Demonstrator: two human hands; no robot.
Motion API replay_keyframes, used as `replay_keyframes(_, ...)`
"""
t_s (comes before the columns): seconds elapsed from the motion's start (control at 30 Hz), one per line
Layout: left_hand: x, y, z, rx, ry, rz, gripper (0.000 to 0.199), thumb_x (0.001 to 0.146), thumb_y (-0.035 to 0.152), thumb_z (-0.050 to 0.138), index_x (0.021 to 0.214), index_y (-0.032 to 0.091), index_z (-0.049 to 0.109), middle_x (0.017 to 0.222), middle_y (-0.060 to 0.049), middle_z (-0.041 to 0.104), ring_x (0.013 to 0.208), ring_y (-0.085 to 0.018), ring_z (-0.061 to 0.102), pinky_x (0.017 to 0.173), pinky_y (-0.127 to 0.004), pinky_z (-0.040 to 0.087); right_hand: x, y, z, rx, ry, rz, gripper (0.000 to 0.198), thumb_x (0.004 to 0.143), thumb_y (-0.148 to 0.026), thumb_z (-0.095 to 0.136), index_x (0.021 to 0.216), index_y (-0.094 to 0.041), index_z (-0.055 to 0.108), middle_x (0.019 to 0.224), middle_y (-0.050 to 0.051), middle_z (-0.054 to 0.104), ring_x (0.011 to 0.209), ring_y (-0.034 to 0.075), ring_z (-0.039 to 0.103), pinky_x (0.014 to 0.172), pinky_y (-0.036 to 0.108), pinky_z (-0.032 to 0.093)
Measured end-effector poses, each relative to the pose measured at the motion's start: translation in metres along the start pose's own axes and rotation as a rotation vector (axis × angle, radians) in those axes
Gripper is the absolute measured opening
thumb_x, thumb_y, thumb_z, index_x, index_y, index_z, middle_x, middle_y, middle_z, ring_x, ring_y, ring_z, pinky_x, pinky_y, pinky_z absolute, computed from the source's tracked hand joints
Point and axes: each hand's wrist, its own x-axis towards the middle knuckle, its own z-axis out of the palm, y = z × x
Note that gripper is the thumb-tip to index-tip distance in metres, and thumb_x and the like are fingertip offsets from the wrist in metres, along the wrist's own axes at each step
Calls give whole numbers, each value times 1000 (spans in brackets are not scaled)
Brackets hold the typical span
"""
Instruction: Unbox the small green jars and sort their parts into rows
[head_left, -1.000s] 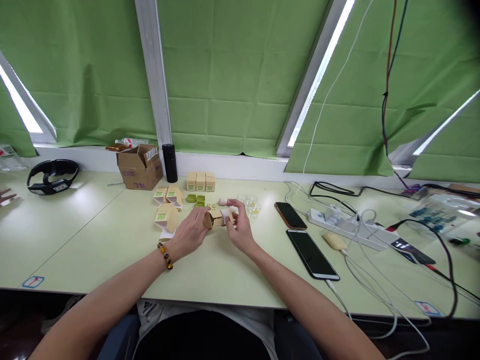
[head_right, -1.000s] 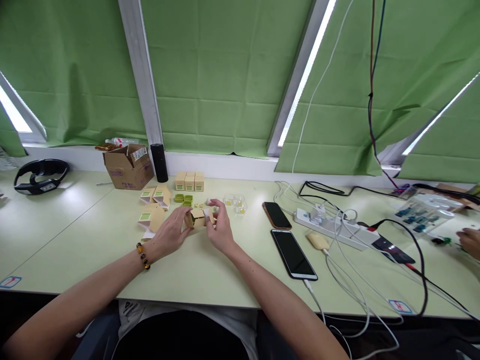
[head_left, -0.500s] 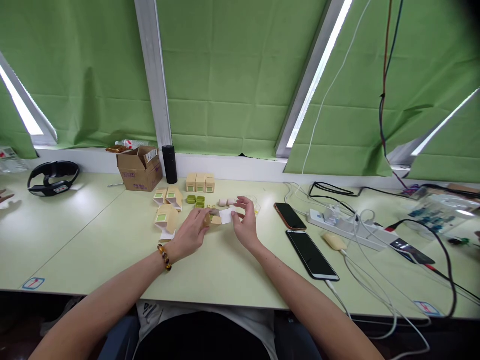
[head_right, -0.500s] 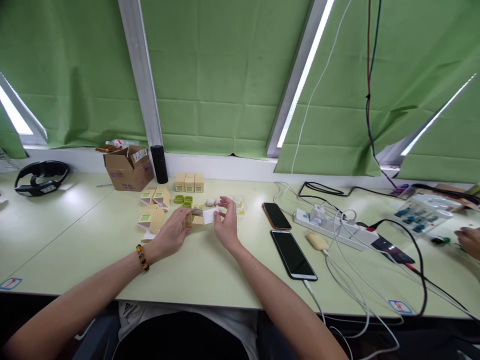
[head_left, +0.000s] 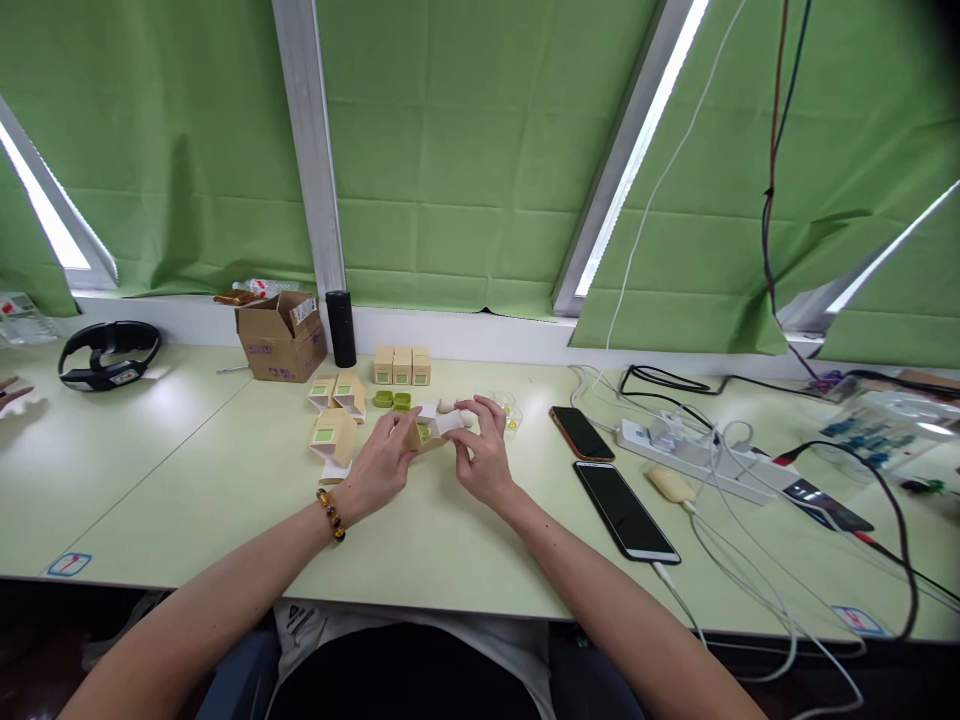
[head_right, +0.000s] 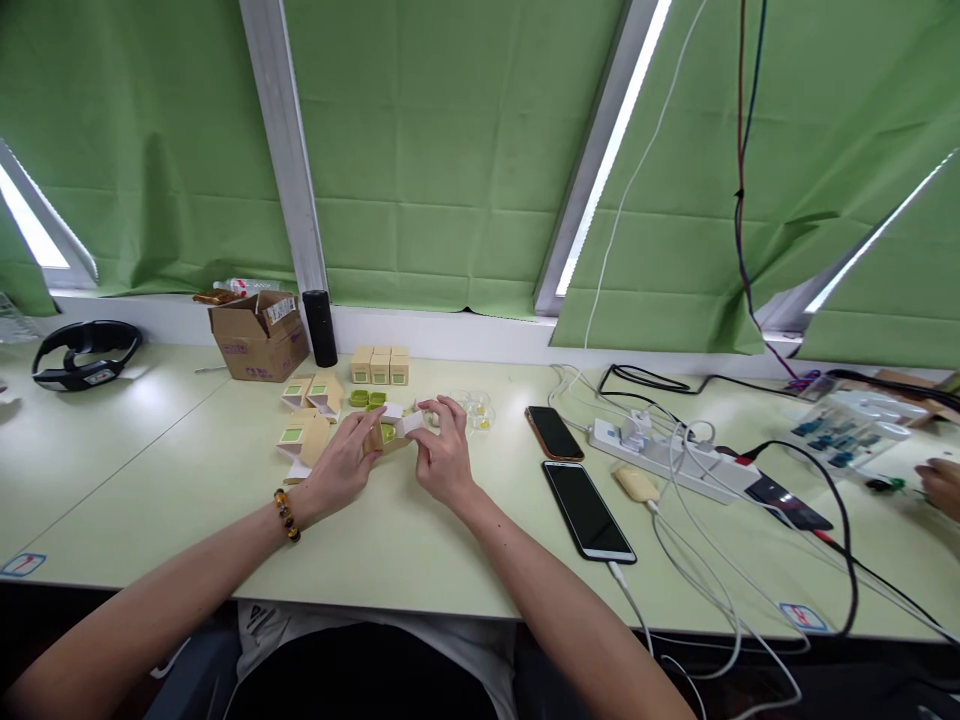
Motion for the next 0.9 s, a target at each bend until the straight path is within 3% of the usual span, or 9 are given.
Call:
replay_keyframes(0.27,0,-3,1,36,44,-20,74,96,14,55,163,32,29,130,-13,54,126,-30,54,107,-53,54,-1,-1,-1,-5,-103,-115,36,69,-1,60,79,-31,77,150,-2,54,150,39,31,117,75,35)
replay_keyframes(0.4,0,-2,2,106,47,16,76,95,11,54,164,30,28,131,-14,53,127,-31,53,106,-54,54,-1,-3,-2,-9,-77,-142,37,70,-3,60,87,-31,79,154,-1,51,151,40,29,118,74,34)
replay_keyframes(0.53,1,-1,2,209,52,98,75,97,11,51,165,29,25,132,-17,52,127,-32,52,101,-53,57,0,-8,-3,11,13,-37,34,81,-11,63,103,-31,79,149,5,54,149,40,30,117,72,36)
replay_keyframes(0.67,0,1,2,339,17,171,73,99,9,43,166,31,23,132,-18,52,126,-33,52,86,-46,63,3,-14,-3,23,82,57,21,91,-20,63,99,-30,80,139,8,59,146,39,33,119,69,35)
replay_keyframes(0.77,-2,3,2,419,-4,225,74,99,7,38,167,31,21,132,-19,52,126,-33,53,80,-42,64,3,-15,0,33,67,113,14,90,-23,67,92,-28,80,137,9,59,146,39,30,120,67,35)
replay_keyframes(0.9,-4,5,3,483,-23,319,77,96,2,38,166,32,24,134,-19,52,128,-33,54,87,-46,63,0,-12,8,94,-12,229,10,83,-19,71,88,-26,77,138,11,58,145,39,30,117,67,38)
